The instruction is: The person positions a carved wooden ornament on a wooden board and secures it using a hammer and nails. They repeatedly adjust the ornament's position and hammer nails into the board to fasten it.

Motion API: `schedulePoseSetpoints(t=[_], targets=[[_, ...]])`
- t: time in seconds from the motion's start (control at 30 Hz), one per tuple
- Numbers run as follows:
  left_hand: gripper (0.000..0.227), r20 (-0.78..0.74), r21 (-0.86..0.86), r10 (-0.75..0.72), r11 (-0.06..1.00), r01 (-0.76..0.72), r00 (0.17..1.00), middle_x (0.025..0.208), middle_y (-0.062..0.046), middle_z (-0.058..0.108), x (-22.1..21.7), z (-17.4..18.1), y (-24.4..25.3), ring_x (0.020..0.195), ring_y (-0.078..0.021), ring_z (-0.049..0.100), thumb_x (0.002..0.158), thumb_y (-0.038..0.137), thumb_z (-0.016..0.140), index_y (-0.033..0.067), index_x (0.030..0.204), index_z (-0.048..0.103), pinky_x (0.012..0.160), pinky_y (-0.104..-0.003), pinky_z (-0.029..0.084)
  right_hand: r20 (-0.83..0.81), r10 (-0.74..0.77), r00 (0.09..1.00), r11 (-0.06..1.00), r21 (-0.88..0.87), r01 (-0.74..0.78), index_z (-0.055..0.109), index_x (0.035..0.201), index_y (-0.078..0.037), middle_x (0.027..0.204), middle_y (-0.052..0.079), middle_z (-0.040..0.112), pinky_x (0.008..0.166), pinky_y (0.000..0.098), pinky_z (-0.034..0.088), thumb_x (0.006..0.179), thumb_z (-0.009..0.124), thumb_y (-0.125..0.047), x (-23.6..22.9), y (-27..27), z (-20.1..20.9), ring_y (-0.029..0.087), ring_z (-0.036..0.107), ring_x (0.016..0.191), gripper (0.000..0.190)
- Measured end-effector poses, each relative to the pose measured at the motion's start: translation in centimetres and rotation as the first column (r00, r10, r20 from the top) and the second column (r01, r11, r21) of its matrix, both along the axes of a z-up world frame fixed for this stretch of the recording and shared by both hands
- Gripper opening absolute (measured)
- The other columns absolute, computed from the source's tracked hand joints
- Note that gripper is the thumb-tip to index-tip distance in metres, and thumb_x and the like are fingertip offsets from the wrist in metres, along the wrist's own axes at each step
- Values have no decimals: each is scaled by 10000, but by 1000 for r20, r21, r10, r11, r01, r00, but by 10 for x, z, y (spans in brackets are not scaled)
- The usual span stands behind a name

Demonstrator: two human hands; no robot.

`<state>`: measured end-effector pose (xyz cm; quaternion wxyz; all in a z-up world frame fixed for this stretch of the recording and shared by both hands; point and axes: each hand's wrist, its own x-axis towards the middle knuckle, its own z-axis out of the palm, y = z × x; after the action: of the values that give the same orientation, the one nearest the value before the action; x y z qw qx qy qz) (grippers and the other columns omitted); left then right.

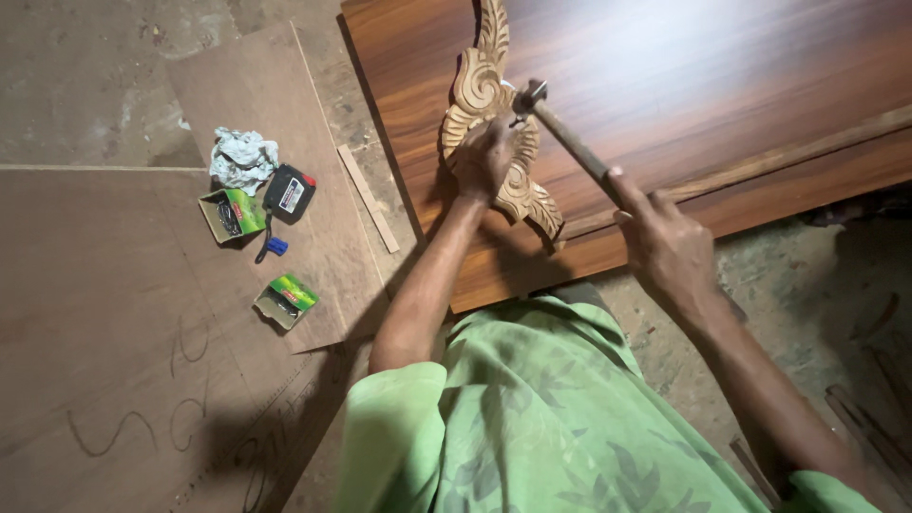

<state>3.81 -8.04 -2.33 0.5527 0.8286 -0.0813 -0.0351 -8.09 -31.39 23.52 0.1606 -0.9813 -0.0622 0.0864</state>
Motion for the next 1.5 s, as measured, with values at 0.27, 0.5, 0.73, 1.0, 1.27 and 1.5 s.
schedulePoseSetpoints(t=[0.27, 0.5, 0.73, 1.0, 1.27, 1.5], targets=[[338, 343, 277, 46, 949, -148, 938, 669, -29, 661, 6, 23, -7, 563, -151, 616, 952, 92, 772, 107, 1270, 655, 464, -291, 526, 310, -48, 950, 953, 297, -49, 447, 1576, -246, 998, 151, 676, 527, 256, 577, 1134, 528, -78, -9, 0, -1, 171, 656, 714, 480], [327, 419, 245, 72, 951, -189, 905, 831, -53, 692, -2, 18, -3, 690, -147, 656, 940, 154, 732, 155, 1248, 621, 511, -250, 537, 180, -6, 984, 994, 104, -13, 519, 1507, -51, 925, 171, 680, 468, 335, 524, 1035, 658, -130, -17, -7, -9, 231, 615, 610, 499], [274, 366, 221, 32, 968, -120, 930, 808, -52, 713, 6, 22, -7, 625, -126, 648, 1024, 143, 682, 129, 1291, 620, 466, -251, 528, 280, -214, 936, 823, 568, 18, 494, 1248, -89, 1034, 204, 629, 694, 399, 554, 1081, 540, -47, -32, -12, -7, 316, 625, 846, 178], [269, 408, 248, 28, 958, -141, 913, 788, -46, 677, -1, 45, -2, 682, -157, 642, 983, 220, 676, 141, 1237, 642, 548, -304, 523, 121, -90, 989, 917, 397, 35, 565, 1457, -74, 930, 177, 656, 561, 417, 551, 1066, 554, -168, -10, 6, 18, 281, 664, 671, 402], [153, 323, 279, -8, 956, -87, 946, 732, -21, 647, -2, 46, 2, 663, -137, 629, 1046, 142, 645, 142, 1199, 643, 529, -283, 528, 84, -23, 996, 994, 106, 14, 398, 1652, -198, 807, 119, 667, 478, 367, 496, 1143, 517, -124, -20, 11, -21, 232, 607, 621, 528], [266, 341, 190, 75, 971, -147, 937, 931, -86, 723, 0, 58, -1, 837, -240, 709, 1006, 280, 642, 164, 1243, 677, 715, -399, 578, 193, 4, 981, 990, 134, -30, 261, 1657, -256, 988, 225, 682, 561, 473, 533, 1040, 589, -141, -23, 8, -33, 363, 648, 680, 708]])
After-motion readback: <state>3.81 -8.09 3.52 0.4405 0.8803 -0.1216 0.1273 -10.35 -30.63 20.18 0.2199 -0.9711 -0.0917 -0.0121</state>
